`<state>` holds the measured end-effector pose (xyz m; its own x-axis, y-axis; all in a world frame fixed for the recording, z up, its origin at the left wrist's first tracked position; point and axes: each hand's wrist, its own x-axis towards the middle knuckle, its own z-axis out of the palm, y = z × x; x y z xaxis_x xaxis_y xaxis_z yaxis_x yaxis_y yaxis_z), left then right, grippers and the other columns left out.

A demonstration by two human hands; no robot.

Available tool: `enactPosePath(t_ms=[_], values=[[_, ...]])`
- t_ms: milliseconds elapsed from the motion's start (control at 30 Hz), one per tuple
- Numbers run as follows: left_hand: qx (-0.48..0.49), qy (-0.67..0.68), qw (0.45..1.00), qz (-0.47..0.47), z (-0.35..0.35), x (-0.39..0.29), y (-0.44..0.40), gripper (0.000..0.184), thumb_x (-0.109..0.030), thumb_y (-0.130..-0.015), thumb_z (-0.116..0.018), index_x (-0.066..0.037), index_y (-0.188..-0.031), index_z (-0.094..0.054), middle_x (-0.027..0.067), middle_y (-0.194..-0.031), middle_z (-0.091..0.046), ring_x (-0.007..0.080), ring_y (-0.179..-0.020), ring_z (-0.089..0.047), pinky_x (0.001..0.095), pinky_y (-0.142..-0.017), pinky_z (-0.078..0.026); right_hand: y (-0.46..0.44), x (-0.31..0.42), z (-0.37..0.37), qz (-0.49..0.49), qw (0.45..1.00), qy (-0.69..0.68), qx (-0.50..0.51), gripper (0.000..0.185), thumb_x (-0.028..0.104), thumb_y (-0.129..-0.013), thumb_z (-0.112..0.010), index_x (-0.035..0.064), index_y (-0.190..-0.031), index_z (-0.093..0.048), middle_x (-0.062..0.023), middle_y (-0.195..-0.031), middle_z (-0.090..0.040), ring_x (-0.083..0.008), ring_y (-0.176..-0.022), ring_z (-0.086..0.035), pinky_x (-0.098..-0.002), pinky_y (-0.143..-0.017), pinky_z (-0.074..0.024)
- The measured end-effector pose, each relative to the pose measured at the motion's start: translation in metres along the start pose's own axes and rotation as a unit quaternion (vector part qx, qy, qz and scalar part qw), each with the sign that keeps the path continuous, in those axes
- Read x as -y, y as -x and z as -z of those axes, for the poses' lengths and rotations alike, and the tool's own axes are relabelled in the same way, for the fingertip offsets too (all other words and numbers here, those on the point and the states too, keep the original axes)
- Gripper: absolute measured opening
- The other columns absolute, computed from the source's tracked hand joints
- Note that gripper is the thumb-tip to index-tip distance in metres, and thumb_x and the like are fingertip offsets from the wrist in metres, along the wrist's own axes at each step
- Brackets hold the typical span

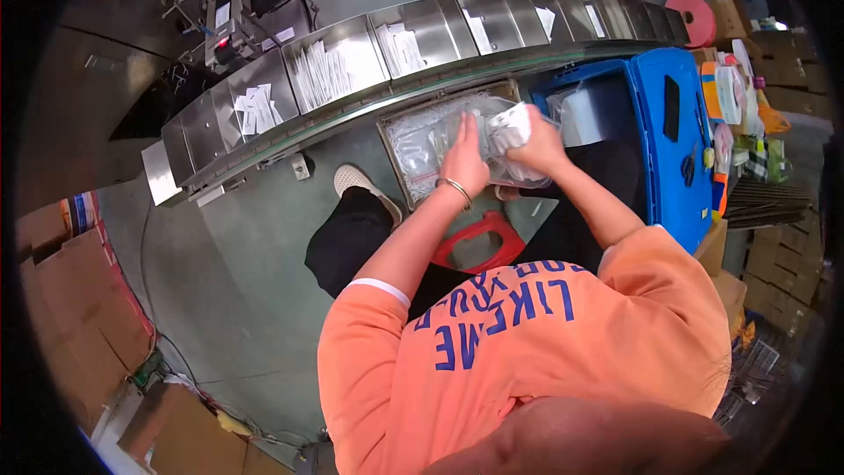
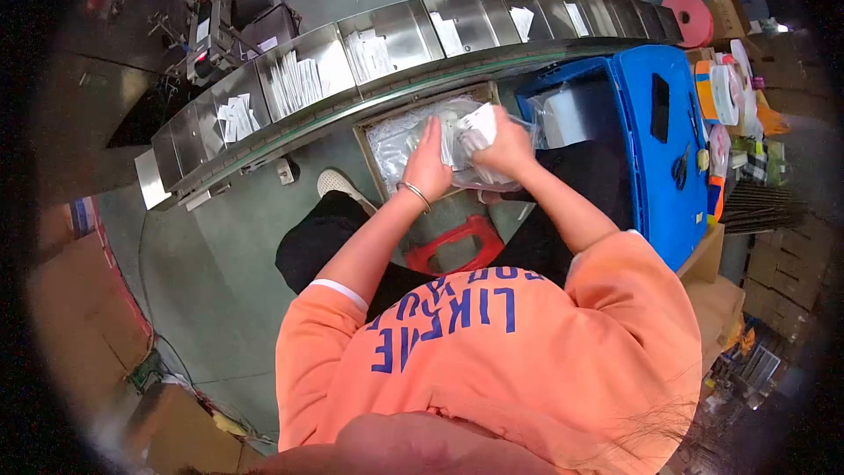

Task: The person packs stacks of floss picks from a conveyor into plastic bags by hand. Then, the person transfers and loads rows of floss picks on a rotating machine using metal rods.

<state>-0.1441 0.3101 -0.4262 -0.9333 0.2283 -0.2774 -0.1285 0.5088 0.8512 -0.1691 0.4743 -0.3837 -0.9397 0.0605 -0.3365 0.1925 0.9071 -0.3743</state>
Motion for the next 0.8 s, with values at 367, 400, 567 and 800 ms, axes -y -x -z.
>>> enactPosePath(t_ms=[367, 400, 567, 800], values=[[0.04, -0.011, 0.998, -0.055, -0.012, 0.002, -0.001, 0.079, 0.007, -0.063, -0.046, 0.0, -0.136, -0.017, 0.0179, -0.144, -0.016, 0.0415, -0.104, -0.049, 0.0437, -0.083, -0.045, -0.099, -0.057, -0.176, -0.254, 0.964, 0.019, 0.069, 0.102, 0.054, -0.062, -0.069, 0.0173, -0.138, -0.012, -0.0249, -0.135, -0.027, -0.0397, -0.126, -0.026, -0.0539, -0.096, -0.0299], [0.025, -0.018, 0.997, -0.071, -0.013, 0.005, -0.001, 0.08, 0.007, -0.063, -0.046, 0.0, -0.137, -0.017, 0.0168, -0.144, -0.015, 0.0413, -0.103, -0.049, 0.0434, -0.082, -0.045, -0.099, -0.058, -0.185, -0.256, 0.964, 0.03, 0.069, 0.106, 0.056, -0.062, -0.068, 0.0188, -0.139, -0.006, -0.0251, -0.138, -0.02, -0.0418, -0.129, -0.018, -0.0561, -0.099, -0.0245], [0.046, -0.024, 0.998, -0.018, 0.006, -0.002, -0.003, 0.079, 0.006, -0.063, -0.046, -0.003, -0.137, -0.019, 0.0199, -0.14, -0.024, 0.039, -0.113, -0.043, 0.0402, -0.089, -0.041, -0.091, -0.071, -0.108, -0.125, 0.979, 0.095, 0.133, 0.108, 0.059, -0.059, -0.068, 0.0128, -0.14, -0.013, -0.0248, -0.138, -0.025, -0.0388, -0.129, -0.024, -0.053, -0.101, -0.0249], [0.054, -0.046, 0.997, -0.028, 0.025, 0.002, 0.007, 0.078, 0.003, -0.062, -0.046, -0.001, -0.137, -0.023, 0.0232, -0.132, -0.039, 0.0337, -0.123, -0.038, 0.0331, -0.099, -0.032, -0.064, -0.082, 0.108, 0.152, 0.953, -0.103, 0.242, 0.048, 0.041, -0.075, -0.061, 0.0058, -0.107, -0.06, -0.0136, -0.098, -0.063, -0.0305, -0.092, -0.059, -0.0383, -0.081, -0.046]])
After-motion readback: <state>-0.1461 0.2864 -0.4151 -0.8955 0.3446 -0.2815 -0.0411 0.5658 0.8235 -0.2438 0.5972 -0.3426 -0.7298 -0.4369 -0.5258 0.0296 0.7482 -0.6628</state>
